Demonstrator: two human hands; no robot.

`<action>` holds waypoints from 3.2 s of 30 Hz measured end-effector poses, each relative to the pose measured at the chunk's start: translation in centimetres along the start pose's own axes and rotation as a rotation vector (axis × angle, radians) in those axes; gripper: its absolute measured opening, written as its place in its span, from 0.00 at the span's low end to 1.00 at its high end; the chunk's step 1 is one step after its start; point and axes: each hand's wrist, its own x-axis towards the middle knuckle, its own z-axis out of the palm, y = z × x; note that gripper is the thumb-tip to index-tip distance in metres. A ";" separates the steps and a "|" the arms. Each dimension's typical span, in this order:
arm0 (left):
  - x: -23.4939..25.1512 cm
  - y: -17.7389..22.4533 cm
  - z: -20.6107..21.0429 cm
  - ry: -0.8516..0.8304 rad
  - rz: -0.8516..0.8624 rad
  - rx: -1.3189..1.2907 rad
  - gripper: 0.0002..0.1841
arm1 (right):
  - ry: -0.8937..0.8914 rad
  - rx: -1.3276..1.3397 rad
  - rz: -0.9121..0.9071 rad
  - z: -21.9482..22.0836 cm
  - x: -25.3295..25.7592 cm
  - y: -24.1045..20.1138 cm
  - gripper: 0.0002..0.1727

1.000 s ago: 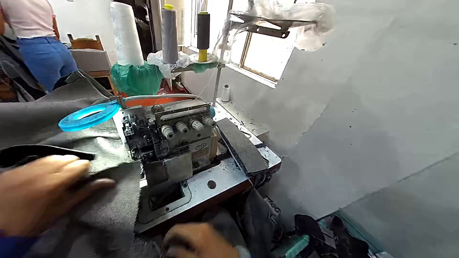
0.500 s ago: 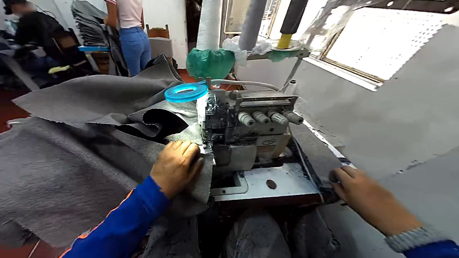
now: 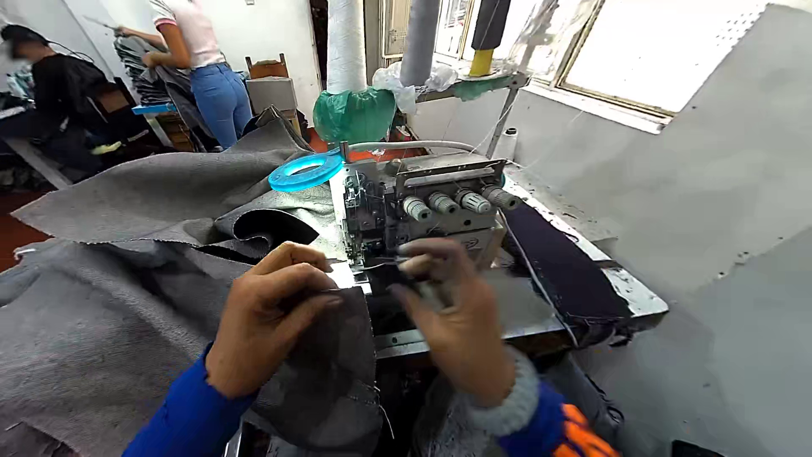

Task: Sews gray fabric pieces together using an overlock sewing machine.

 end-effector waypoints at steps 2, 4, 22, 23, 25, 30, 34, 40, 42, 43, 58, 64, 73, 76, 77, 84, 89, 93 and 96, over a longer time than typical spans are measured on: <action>-0.3 -0.3 0.2 0.009 -0.031 -0.055 0.06 | 0.044 0.290 0.122 3.8 -0.7 -1.2 0.13; -0.6 -0.3 0.1 0.015 -0.081 -0.110 0.04 | 0.098 0.464 0.215 5.6 -1.1 -2.0 0.11; -3.5 -0.1 5.1 -0.090 0.070 0.831 0.11 | -0.226 0.454 0.673 7.0 -12.0 -1.0 0.06; -3.5 0.6 5.6 -0.114 0.054 0.871 0.12 | -0.209 0.438 0.649 6.9 -11.9 -1.0 0.06; -3.3 0.8 6.3 -0.156 0.016 0.889 0.15 | -0.163 0.446 0.575 6.7 -11.1 -0.7 0.05; -0.8 -0.6 4.8 -0.207 -0.052 0.642 0.10 | -0.090 0.546 0.495 6.1 -7.9 -0.1 0.11; -0.9 2.1 3.2 -0.232 0.021 0.575 0.16 | -0.074 0.697 0.596 5.6 -6.3 -0.4 0.15; -4.9 3.5 3.5 -0.295 0.192 0.652 0.45 | -0.014 0.519 0.466 5.6 -5.8 0.2 0.17; -5.3 2.5 3.7 -0.303 0.242 0.741 0.44 | 0.002 0.381 0.380 6.0 -5.8 0.6 0.20; -5.3 2.0 3.8 -0.310 0.258 0.769 0.39 | 0.007 0.327 0.341 6.1 -5.7 0.8 0.20; -2.4 -3.0 3.5 -0.218 0.217 0.609 0.18 | 0.059 -0.041 0.010 8.0 -4.8 3.0 0.21; -8.9 -8.5 0.9 0.087 -0.149 1.064 0.32 | -0.026 -0.372 -0.036 4.6 -7.4 6.4 0.19; 3.6 -21.2 2.5 -0.001 -0.699 0.759 0.38 | -0.210 -0.823 -0.168 4.8 -10.0 7.1 0.15; 2.7 -19.8 2.3 -0.137 -0.787 0.701 0.38 | -0.226 -0.812 -0.177 5.3 -9.5 6.9 0.17; 1.4 -18.1 1.7 -0.200 -0.786 0.739 0.35 | -0.217 -0.813 -0.193 5.3 -9.3 6.9 0.18; -12.4 -2.2 -15.0 -0.037 -0.649 1.189 0.15 | -0.251 -0.794 -0.213 4.8 -9.7 7.6 0.20; -11.9 0.2 -19.7 -0.154 -0.565 1.195 0.07 | -0.288 -0.725 -0.190 4.2 -9.7 7.7 0.16; -6.7 4.2 -14.0 -0.122 -0.582 0.967 0.10 | -0.350 -0.233 0.049 3.3 -9.8 4.8 0.15; -3.9 6.0 -5.2 -0.090 -0.597 0.492 0.12 | -0.463 0.227 0.282 4.8 -10.1 0.5 0.40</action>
